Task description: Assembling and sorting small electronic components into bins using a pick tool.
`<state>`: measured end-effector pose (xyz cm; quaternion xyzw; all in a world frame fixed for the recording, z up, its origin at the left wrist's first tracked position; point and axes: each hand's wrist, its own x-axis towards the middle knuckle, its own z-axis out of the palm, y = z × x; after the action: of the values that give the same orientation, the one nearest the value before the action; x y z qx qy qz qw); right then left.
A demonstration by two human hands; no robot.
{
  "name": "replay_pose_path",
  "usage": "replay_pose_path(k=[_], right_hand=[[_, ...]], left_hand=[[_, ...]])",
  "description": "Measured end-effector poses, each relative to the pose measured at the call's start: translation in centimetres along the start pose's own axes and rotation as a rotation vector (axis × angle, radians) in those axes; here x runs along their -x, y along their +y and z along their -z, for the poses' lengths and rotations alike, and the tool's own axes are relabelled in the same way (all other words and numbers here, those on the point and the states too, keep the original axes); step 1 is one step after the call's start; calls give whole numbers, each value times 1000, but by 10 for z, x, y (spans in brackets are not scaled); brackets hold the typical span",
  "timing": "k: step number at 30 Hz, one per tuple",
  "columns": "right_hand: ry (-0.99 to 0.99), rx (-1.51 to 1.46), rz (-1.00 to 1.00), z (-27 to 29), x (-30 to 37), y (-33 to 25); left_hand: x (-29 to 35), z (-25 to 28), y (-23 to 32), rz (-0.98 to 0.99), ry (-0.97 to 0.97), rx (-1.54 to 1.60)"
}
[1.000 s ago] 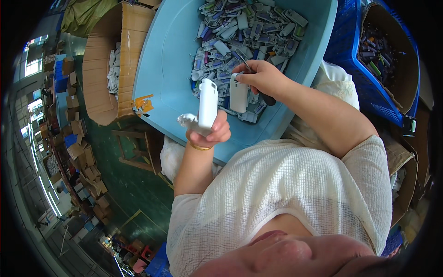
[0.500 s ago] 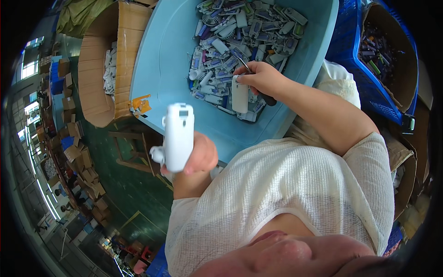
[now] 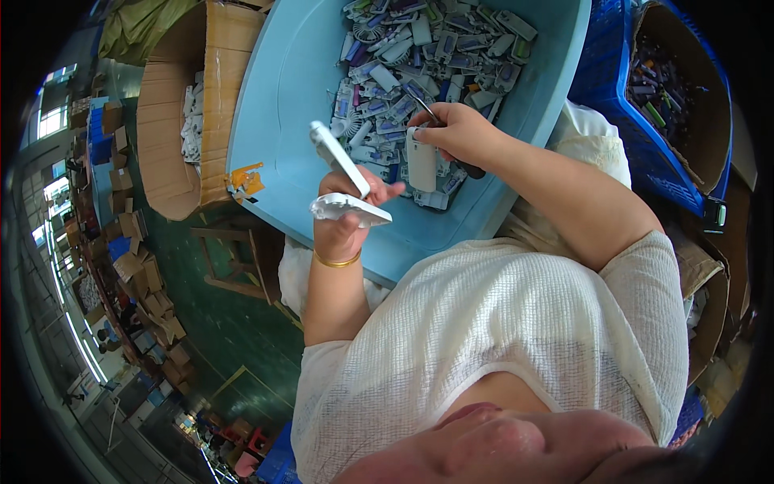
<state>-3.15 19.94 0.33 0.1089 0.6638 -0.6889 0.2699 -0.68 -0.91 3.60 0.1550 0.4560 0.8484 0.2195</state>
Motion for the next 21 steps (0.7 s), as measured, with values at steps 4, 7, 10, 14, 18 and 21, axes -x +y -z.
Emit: replay_pose_path(k=[4, 7, 10, 14, 18, 21], right_hand=[[7, 48, -9, 5, 2, -3], [-21, 67, -4, 2, 3, -2], [3, 123, 52, 3, 1, 4], [78, 278, 266, 3, -1, 5], [18, 229, 376, 1, 2, -2], [-92, 28, 193, 8, 11, -11]], left_hand=[[7, 11, -5, 6, 164, -220], [9, 12, -15, -82, 208, -358], [9, 13, -16, -274, 334, -884], [9, 24, -22, -391, 336, -1161], [3, 18, -28, 50, 449, -297], [5, 11, -36, 26, 300, -228]])
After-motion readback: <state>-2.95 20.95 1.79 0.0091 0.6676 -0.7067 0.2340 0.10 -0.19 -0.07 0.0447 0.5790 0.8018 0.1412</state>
